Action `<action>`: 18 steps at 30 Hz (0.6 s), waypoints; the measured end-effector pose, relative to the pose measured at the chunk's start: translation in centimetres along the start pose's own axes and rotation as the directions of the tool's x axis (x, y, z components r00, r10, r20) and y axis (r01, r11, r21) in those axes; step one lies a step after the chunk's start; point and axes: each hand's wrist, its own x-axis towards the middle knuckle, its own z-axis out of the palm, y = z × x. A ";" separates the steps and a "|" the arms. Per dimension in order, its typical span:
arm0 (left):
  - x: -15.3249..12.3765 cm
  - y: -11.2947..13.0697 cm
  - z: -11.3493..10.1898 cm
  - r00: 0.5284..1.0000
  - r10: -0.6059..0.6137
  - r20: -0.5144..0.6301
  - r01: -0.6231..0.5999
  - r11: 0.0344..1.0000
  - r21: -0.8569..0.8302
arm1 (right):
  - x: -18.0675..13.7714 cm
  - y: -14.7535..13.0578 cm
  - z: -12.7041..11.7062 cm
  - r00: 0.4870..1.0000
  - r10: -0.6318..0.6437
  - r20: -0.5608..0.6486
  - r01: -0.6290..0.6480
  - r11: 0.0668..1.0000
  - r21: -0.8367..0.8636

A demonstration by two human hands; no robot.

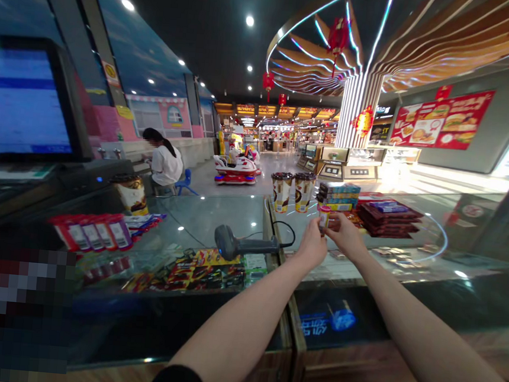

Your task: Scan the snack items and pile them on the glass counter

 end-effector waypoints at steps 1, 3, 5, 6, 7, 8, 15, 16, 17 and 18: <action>0.0 0.1 -0.1 1.000 0.001 0.006 -0.001 1.000 0.004 | -0.1 -0.1 0.0 1.000 0.002 -0.003 -0.002 1.000 0.000; -0.1 0.1 -0.2 1.000 0.002 0.016 -0.002 1.000 0.003 | -0.1 -0.2 -0.1 1.000 0.000 -0.015 0.000 1.000 -0.022; -0.1 0.1 -0.3 1.000 0.002 0.020 -0.001 1.000 -0.009 | -0.2 -0.1 -0.1 0.999 -0.006 -0.034 0.004 0.998 -0.064; -0.1 0.0 -0.3 1.000 -0.002 0.024 0.002 1.000 -0.017 | -0.2 -0.1 -0.1 0.999 -0.010 -0.043 0.006 0.997 -0.083; -0.1 0.0 -0.3 0.999 -0.009 0.031 0.010 1.000 -0.023 | -0.3 -0.1 -0.2 0.999 -0.014 -0.050 0.009 0.995 -0.095; -0.1 0.0 -0.3 0.999 -0.019 0.037 0.020 1.000 -0.023 | -0.3 -0.1 -0.2 0.998 -0.017 -0.054 0.011 0.995 -0.100; 0.0 -0.3 0.0 0.999 -0.025 0.020 0.026 1.000 -0.017 | -0.8 -1.3 -0.6 0.999 0.017 -0.038 -0.021 0.995 -0.098; 0.0 -0.3 0.0 1.000 -0.025 0.018 0.026 1.000 -0.019 | -0.9 -1.4 -0.7 0.999 0.020 -0.032 -0.023 0.994 -0.107; 0.0 -0.4 -0.1 0.999 -0.028 0.017 0.028 0.999 -0.020 | -0.9 -1.5 -0.7 0.999 0.019 -0.026 -0.022 0.992 -0.121; 0.0 -0.4 -0.1 0.999 -0.031 0.015 0.031 0.999 -0.021 | -0.9 -1.5 -0.8 1.000 0.016 -0.018 -0.019 0.990 -0.140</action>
